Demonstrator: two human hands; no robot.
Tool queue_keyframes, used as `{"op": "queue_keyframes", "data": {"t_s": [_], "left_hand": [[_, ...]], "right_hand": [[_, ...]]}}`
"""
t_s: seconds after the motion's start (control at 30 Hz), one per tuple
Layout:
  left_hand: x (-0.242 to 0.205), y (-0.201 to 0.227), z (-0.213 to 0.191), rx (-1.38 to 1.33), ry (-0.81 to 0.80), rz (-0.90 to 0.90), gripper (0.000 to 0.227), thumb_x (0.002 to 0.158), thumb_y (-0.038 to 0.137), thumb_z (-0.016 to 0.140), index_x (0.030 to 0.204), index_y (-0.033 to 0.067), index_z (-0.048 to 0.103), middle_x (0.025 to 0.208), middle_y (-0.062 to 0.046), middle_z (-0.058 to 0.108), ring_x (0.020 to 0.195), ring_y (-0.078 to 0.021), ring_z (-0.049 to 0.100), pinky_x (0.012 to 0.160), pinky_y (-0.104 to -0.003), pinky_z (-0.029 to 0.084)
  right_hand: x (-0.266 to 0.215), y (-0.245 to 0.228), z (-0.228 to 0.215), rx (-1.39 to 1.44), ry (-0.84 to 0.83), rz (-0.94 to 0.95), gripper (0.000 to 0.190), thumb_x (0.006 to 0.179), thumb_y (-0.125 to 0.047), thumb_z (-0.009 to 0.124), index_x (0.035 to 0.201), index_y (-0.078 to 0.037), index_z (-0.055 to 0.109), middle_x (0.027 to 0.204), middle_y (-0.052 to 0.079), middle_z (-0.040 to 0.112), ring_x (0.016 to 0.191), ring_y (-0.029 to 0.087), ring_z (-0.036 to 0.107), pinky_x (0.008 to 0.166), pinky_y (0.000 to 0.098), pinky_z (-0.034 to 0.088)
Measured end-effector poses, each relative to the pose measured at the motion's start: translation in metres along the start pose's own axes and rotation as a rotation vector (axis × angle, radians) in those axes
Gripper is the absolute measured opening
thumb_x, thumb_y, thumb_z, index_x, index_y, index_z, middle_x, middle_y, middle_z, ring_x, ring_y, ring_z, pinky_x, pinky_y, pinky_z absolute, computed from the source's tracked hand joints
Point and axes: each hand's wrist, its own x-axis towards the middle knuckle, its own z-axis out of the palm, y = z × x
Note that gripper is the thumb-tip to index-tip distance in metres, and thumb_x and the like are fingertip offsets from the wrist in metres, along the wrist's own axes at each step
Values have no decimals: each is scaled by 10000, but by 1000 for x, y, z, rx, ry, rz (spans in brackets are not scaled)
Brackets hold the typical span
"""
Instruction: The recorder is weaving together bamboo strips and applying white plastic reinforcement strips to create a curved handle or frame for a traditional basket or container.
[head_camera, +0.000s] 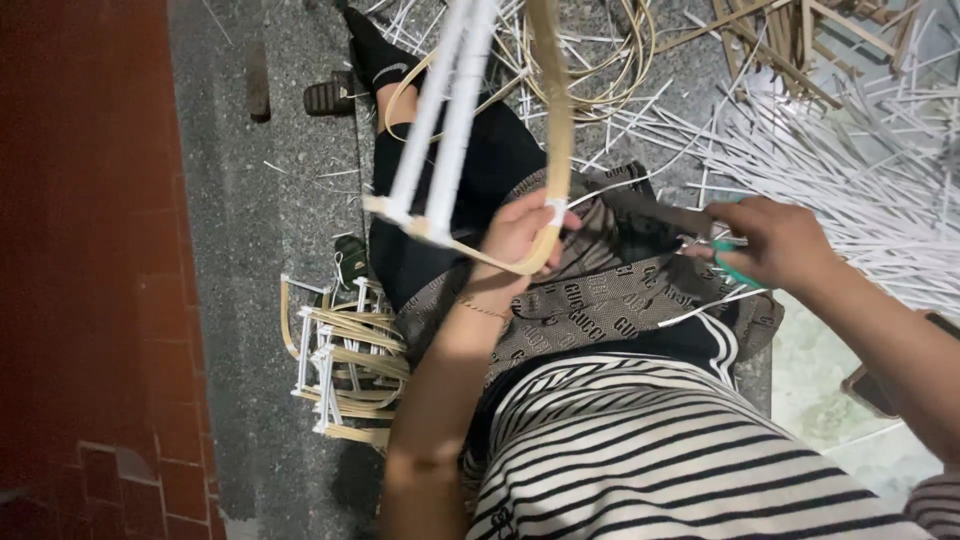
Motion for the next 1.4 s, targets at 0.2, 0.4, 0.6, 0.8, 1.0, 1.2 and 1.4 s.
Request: {"op": "queue_keyframes", "data": {"t_s": [0.2,0.4,0.6,0.8,1.0,1.2,1.4], "left_hand": [[-60,70,-67,38,133,208,676,1000,144,534,1569,266,190,1007,-258,743,474,-142,621,359,-232,446],[-123,113,-86,332,634,306,457,1081,328,422,1217,-62,620,862,-146,706,537,-110,641,447,-220,503],[-119,100,-83,901,726,318,258,970,179,719,1123,-10,633,787,-63,714,621,-46,643,534,-215,511],[-120,95,-68,1447,891,343,220,938,175,778,1125,63,744,810,-156,667,731,-269,623,663,-403,481],[-131,95,-60,1384,734,931,341,858,58,784,1186,95,699,1097,-169,647,1027,-321,629,900,-403,521],[-153,101,-13,1207,527,984,429,910,1,733,1322,100,667,1145,-89,719,1023,-253,641,929,-352,529],[-157,76,-11,1039,376,964,486,893,131,793,1347,88,624,1146,-103,706,1005,-229,631,920,-346,529]], "right_hand": [[-47,116,56,58,-19,468,536,836,-387,815,1256,-84,675,1133,221,644,1016,412,647,842,506,537],[-12,117,62,-229,-364,522,518,919,-440,708,1319,-110,699,1041,223,715,942,425,694,797,517,558],[59,-22,27,338,-616,738,696,970,-688,535,907,-47,797,792,161,782,757,329,756,741,464,574],[56,-41,32,237,-723,487,683,855,-683,662,876,-18,816,750,154,768,705,283,739,710,401,560],[74,-37,-13,592,-406,484,327,953,-342,756,993,-19,780,675,77,616,604,121,511,543,313,420],[126,-43,-52,1052,-42,206,229,1112,-203,671,1076,20,709,859,53,633,642,83,541,608,244,434],[174,-157,-67,1573,-62,192,130,1171,-96,578,1100,-8,641,938,89,645,799,160,651,827,403,600]]}}
